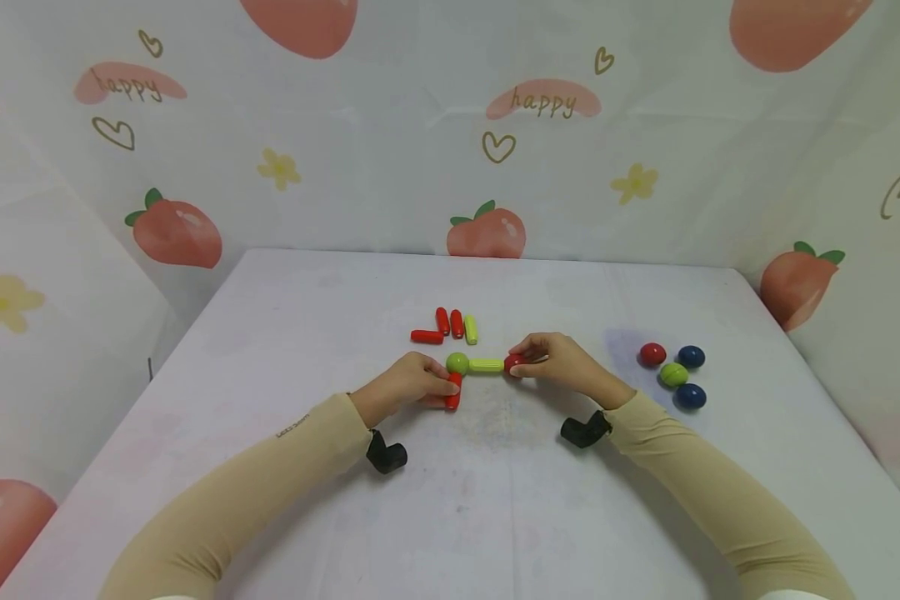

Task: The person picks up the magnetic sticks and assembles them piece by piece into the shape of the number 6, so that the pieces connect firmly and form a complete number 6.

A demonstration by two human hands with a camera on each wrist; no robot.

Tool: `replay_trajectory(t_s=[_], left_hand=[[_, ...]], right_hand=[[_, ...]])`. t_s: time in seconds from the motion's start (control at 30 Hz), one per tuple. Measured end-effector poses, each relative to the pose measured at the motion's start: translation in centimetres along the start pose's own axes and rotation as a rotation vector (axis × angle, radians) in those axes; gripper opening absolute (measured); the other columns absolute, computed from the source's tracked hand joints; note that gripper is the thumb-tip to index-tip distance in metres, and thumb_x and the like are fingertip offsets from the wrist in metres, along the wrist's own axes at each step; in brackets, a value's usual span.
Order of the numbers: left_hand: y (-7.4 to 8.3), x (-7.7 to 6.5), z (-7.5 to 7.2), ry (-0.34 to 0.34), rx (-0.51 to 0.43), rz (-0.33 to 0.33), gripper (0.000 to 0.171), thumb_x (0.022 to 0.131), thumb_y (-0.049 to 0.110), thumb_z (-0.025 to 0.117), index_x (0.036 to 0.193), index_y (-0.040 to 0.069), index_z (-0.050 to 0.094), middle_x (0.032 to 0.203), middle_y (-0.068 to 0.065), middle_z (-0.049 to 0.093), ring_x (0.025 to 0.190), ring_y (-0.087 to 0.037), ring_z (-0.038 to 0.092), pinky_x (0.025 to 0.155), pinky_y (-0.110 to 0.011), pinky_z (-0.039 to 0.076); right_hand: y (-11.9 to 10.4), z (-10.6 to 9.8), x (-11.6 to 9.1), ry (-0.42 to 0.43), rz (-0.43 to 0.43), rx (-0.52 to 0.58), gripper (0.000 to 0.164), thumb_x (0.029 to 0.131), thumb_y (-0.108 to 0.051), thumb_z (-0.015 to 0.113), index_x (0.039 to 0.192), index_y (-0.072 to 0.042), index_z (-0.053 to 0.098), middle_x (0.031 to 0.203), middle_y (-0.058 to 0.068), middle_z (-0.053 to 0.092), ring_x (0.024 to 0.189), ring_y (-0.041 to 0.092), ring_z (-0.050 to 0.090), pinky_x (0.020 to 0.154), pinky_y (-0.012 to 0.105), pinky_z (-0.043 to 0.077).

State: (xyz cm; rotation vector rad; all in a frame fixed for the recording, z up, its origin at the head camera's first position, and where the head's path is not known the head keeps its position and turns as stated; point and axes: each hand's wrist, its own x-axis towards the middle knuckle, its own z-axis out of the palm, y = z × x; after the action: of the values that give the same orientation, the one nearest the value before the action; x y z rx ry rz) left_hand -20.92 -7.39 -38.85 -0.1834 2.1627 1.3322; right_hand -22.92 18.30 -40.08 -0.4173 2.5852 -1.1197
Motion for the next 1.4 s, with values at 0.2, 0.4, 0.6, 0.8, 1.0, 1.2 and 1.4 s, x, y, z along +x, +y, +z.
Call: replay_trajectory(t_s=[0.2,0.4,0.6,0.8,1.0,1.2,1.4], left_hand=[[0.17,-0.21,-0.01,-0.009,-0.020,-0.008,0.026,0.086,0.011,0.073,0.107,-0.001,0.063,0.100,-0.010,0.060,0.070,-0.011,0.063,0.069,-0.021,0.055],[0.21,-0.37,-0.08,-0.020,-0.046,-0.014,0.027,0.086,0.010,0.073,0.108,-0.001,0.062,0.097,-0.010,0.060,0.065,-0.010,0.062,0.067,-0.021,0.055],[0.05,-0.33,-0.15,-0.022,-0.062,0.003,0.026,0.086,0.008,0.072,0.107,-0.002,0.062,0.094,-0.009,0.060,0.064,-0.009,0.062,0.067,-0.021,0.056],[0.05,-0.39,-0.08,-0.018,-0.054,0.004,0.026,0.086,0.009,0.073,0.107,-0.002,0.062,0.096,-0.008,0.061,0.066,-0.008,0.063,0.069,-0.021,0.056],[0.05,-0.37,-0.03,-0.015,-0.049,0.004,0.025,0.086,0.009,0.073,0.106,-0.002,0.062,0.096,-0.009,0.060,0.066,-0.009,0.062,0.068,-0.022,0.056],[-0.01,-0.35,-0.01,-0.017,-0.060,0.008,0.024,0.086,0.009,0.072,0.105,-0.002,0.062,0.096,-0.008,0.059,0.067,-0.009,0.062,0.069,-0.022,0.056],[-0.10,-0.26,-0.05,-0.019,-0.062,0.011,0.025,0.086,0.008,0.072,0.105,-0.002,0.061,0.095,-0.008,0.059,0.066,-0.008,0.062,0.069,-0.022,0.056]], right_hand=[[-0.05,-0.17,-0.10,-0.001,-0.014,0.003,0.033,0.084,-0.024,0.076,0.111,-0.007,0.068,0.105,0.007,0.071,0.098,0.020,0.065,0.087,0.036,0.051],[-0.18,-0.23,-0.06,-0.006,-0.003,0.009,0.033,0.084,-0.024,0.076,0.112,-0.006,0.068,0.106,0.007,0.071,0.099,0.020,0.065,0.085,0.035,0.052],[-0.28,-0.20,-0.13,-0.012,-0.013,-0.008,0.034,0.085,-0.024,0.075,0.113,-0.007,0.067,0.106,0.007,0.070,0.099,0.020,0.065,0.088,0.037,0.052],[-0.66,-0.37,-0.29,-0.028,-0.012,-0.025,0.033,0.087,-0.021,0.073,0.116,-0.006,0.066,0.107,0.009,0.069,0.098,0.021,0.063,0.088,0.037,0.052],[-0.81,-0.48,-0.38,-0.041,-0.024,-0.023,0.037,0.087,-0.021,0.073,0.119,-0.005,0.064,0.112,0.011,0.067,0.102,0.023,0.062,0.090,0.038,0.053],[-0.88,-0.54,-0.51,-0.058,-0.042,-0.006,0.038,0.087,-0.020,0.073,0.121,-0.004,0.062,0.116,0.013,0.065,0.106,0.027,0.062,0.094,0.042,0.051],[-0.73,-0.89,-0.79,-0.046,-0.068,0.006,0.038,0.088,-0.018,0.072,0.121,-0.003,0.061,0.120,0.015,0.065,0.109,0.030,0.063,0.094,0.042,0.051]])
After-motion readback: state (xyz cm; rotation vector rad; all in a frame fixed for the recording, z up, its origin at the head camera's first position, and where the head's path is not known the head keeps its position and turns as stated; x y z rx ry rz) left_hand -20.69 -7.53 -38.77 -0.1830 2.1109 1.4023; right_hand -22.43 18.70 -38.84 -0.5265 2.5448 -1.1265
